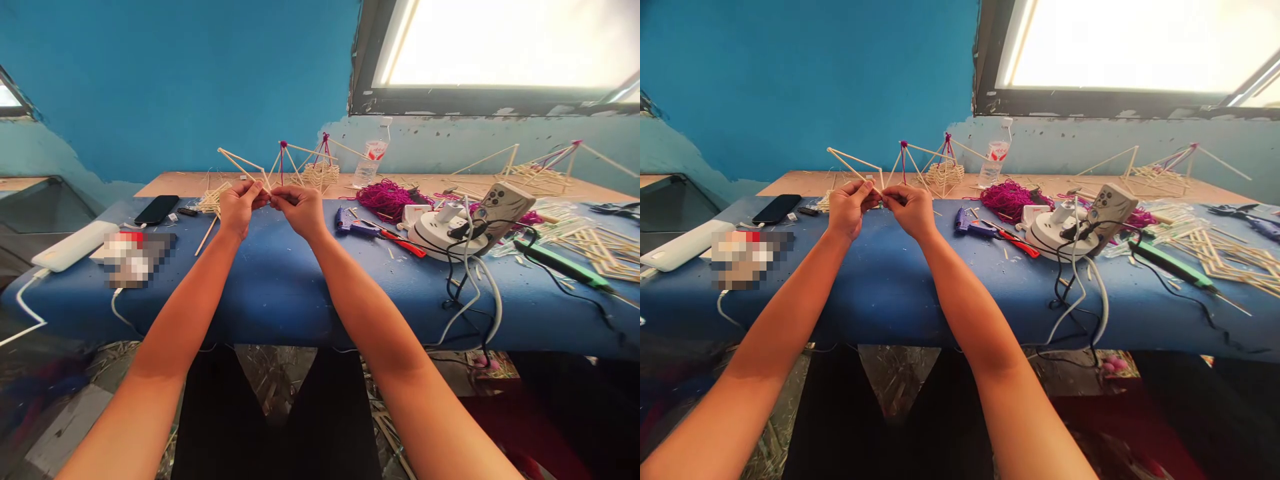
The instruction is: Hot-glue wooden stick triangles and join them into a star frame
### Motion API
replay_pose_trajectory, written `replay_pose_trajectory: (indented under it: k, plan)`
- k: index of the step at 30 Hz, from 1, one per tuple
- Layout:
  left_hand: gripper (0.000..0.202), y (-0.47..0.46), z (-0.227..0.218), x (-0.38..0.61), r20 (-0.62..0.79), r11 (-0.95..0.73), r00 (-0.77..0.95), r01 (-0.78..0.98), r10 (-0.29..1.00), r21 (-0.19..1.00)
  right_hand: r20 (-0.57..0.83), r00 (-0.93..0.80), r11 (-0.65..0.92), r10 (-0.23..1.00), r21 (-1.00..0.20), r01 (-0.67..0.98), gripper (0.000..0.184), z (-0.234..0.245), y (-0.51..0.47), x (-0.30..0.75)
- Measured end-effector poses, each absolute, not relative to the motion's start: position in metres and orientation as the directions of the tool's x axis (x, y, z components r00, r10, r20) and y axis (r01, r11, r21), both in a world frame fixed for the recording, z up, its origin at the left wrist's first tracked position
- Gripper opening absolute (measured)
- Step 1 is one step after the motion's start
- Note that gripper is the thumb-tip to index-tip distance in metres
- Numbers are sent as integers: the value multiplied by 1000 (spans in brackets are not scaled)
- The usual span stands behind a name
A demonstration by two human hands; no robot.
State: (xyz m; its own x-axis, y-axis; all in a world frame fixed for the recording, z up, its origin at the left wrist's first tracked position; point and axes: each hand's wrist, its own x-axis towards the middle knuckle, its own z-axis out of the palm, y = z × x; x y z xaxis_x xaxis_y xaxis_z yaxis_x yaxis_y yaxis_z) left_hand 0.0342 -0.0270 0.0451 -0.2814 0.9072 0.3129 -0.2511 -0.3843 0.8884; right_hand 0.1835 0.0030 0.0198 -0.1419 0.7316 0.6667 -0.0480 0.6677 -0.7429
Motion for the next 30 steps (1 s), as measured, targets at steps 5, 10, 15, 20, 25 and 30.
replay_pose_trajectory:
  k: [5,10,15,20,25,30]
  plan:
    - [17,-27,47,35,317,-394,-298,-251,900,884,659,-135,657,740,-751,-66,37,20,2,183]
    - [17,-28,46,35,329,-399,-290,-230,899,887,703,-135,712,698,-701,27,14,20,-1,184]
    - [15,-28,44,35,338,-401,-270,-229,902,887,751,-116,759,650,-636,140,12,19,-4,186]
    - [17,-28,44,35,321,-387,-285,-214,903,897,724,-126,735,678,-663,145,13,19,-5,184]
    - [15,-29,47,34,328,-396,-290,-216,899,893,666,-125,670,736,-742,-10,38,20,-1,181]
    - [16,-30,48,34,344,-413,-290,-225,893,882,661,-87,657,745,-750,-77,33,19,3,180]
